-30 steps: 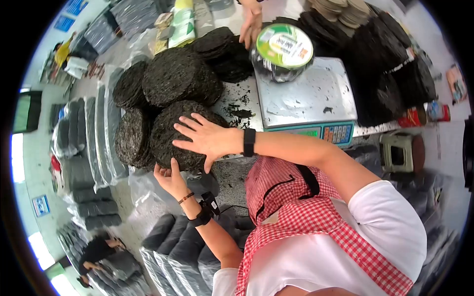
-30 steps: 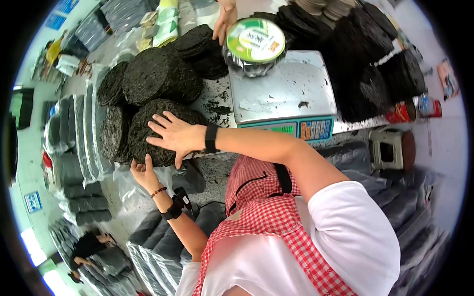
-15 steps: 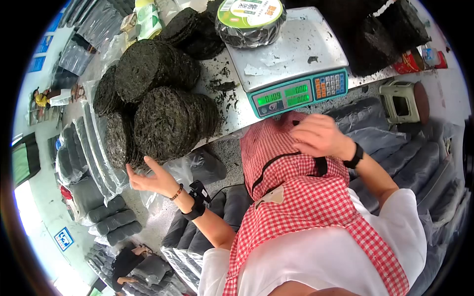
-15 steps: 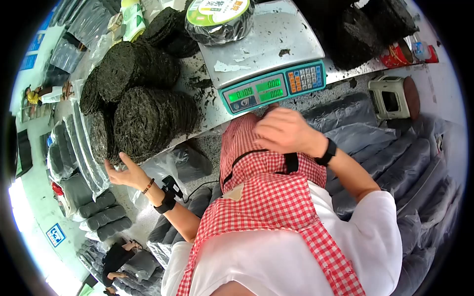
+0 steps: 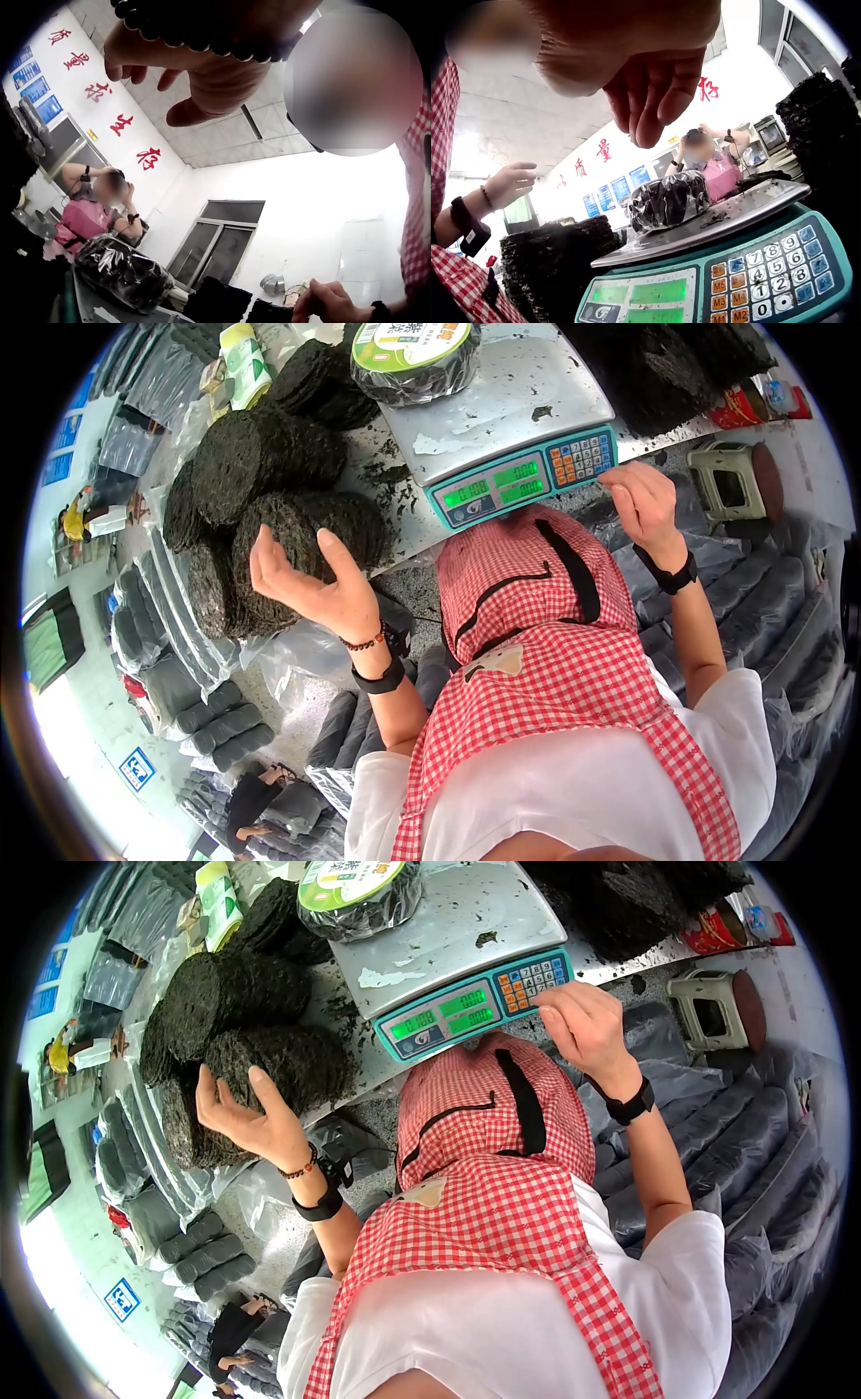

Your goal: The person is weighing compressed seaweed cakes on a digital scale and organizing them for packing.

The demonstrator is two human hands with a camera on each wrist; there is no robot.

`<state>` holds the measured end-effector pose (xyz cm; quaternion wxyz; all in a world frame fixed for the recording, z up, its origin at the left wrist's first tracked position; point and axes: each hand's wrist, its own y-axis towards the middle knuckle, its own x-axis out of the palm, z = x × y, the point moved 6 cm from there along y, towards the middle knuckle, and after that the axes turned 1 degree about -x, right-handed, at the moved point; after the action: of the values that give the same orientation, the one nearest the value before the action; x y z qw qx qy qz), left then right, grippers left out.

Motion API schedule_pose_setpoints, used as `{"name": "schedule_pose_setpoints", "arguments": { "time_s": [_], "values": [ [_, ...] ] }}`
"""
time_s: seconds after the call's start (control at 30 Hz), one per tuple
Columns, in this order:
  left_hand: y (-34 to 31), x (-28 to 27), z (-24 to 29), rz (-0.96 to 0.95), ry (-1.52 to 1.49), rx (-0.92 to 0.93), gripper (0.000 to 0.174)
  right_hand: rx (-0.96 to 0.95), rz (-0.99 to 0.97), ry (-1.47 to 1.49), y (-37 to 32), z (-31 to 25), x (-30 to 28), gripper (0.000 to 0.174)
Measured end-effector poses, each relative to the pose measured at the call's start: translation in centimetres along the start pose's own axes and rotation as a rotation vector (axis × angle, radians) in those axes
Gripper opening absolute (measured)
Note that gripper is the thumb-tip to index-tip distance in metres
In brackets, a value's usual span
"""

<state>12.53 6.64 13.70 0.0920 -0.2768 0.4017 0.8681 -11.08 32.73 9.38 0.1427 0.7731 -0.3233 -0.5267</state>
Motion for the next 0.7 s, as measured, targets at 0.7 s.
{"name": "schedule_pose_setpoints", "arguments": {
  "time_s": [0.7],
  "values": [
    [7.4, 20.4, -11.3, -0.39, -0.202, -0.441, 0.065, -0.02, -0.047, -0.055, 15.8, 3.7, 8.4, 0.054]
  ]
}}
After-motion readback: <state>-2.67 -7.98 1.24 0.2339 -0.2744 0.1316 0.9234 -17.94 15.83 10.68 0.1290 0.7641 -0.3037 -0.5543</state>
